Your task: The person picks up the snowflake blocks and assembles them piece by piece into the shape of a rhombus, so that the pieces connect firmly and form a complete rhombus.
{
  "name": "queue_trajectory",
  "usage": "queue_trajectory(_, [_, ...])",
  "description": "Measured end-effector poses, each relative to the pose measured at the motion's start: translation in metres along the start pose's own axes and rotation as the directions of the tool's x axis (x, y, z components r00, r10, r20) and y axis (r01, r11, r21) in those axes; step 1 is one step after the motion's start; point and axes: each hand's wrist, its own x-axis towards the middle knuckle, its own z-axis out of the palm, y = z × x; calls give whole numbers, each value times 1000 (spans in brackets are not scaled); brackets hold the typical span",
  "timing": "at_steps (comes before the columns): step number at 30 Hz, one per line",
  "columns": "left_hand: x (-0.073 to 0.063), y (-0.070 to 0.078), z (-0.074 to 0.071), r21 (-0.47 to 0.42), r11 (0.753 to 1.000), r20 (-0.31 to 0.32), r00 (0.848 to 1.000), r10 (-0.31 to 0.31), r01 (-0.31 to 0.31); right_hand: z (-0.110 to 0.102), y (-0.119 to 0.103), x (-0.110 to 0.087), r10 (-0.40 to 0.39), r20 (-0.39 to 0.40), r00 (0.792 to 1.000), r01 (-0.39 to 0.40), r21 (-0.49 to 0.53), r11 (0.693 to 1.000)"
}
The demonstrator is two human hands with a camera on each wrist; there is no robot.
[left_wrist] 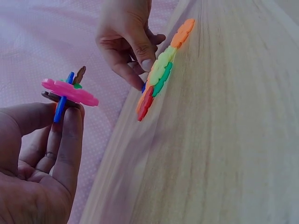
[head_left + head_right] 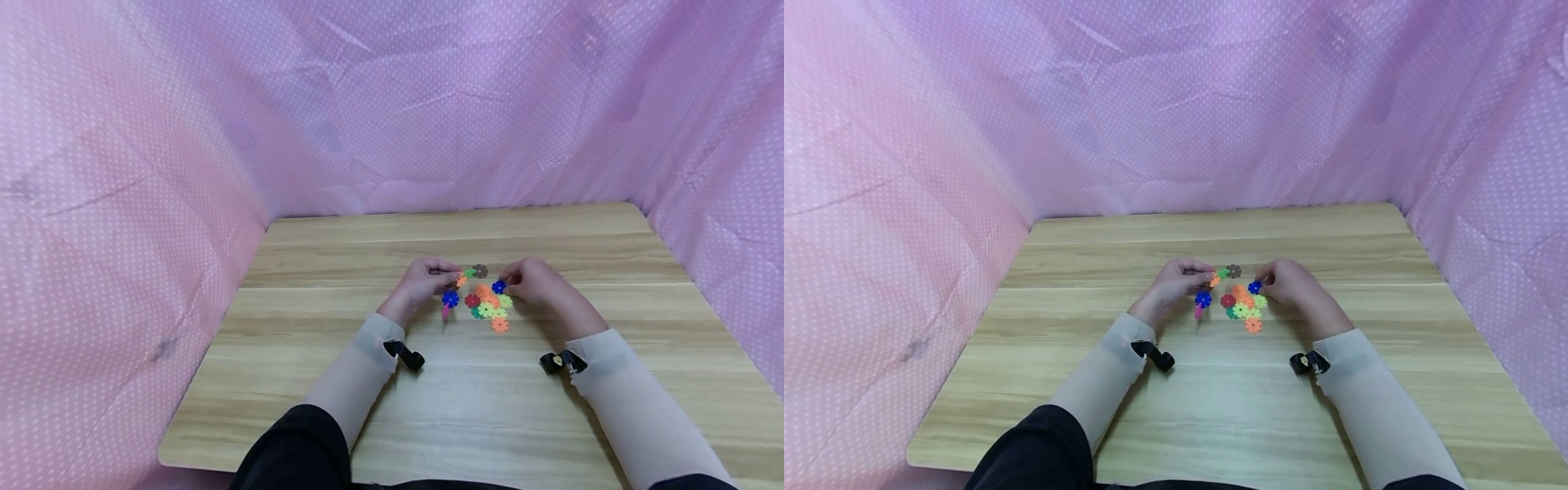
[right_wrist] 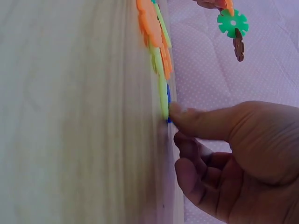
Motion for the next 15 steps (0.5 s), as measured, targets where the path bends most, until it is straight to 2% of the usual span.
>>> queue_trajectory(9, [1, -3, 0, 20, 1000, 10, 1000, 0, -1, 0, -2, -2, 28, 20, 999, -29, 12, 1000])
queue_trajectory(15, [1, -4, 1, 10, 1000, 3, 1000, 8, -8, -1, -4, -2, 4, -2, 1000, -4, -24, 1000])
